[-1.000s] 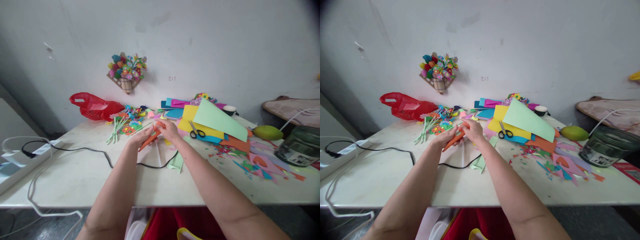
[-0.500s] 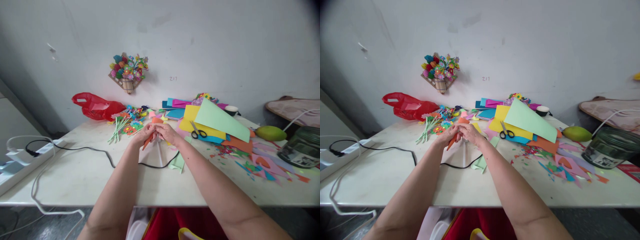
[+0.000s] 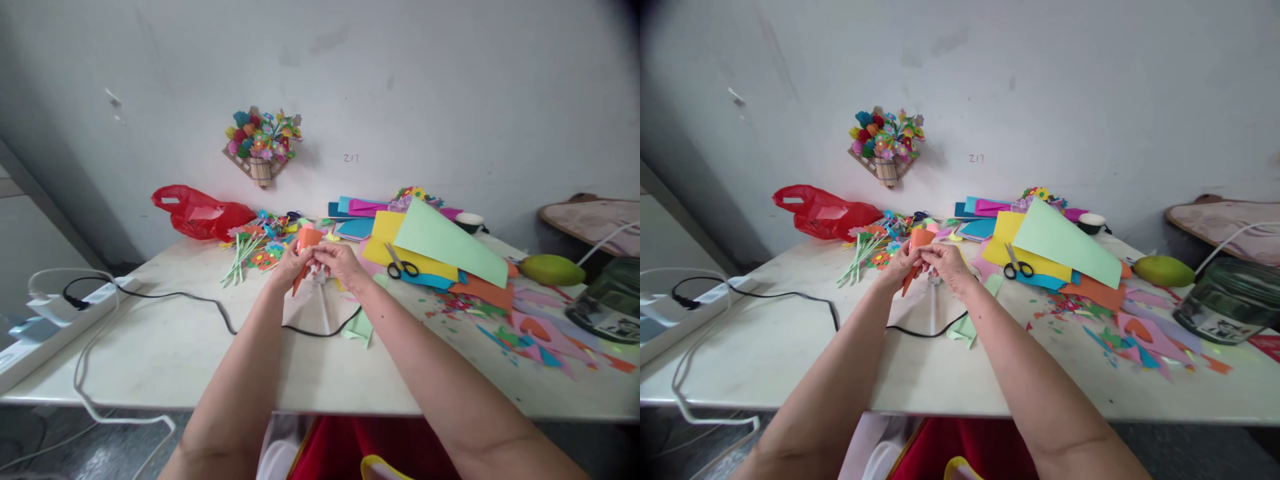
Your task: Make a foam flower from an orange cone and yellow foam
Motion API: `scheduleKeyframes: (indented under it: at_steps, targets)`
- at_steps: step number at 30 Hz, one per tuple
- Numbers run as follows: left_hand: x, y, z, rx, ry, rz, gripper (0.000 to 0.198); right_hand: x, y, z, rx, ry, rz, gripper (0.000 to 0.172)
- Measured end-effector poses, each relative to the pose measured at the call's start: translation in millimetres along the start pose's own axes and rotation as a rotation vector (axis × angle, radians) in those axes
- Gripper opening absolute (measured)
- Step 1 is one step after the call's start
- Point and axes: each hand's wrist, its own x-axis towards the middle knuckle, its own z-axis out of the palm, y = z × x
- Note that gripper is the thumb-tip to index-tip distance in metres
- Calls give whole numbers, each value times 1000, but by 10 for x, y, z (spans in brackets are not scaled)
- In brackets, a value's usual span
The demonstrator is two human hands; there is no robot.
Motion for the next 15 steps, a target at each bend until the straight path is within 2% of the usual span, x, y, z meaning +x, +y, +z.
scheduleKeyframes:
  at_steps: [4,9,15]
  targets:
    - [17,-37,-19,11,57,-10,61,24,14,7,-131,63,-82,15]
    - [41,-48,-10,56,211,27,61,36,78,25,-303,160,-181,15]
    - [44,-30,-12,77,243,32,60,26,96,36,-307,160,-149,16]
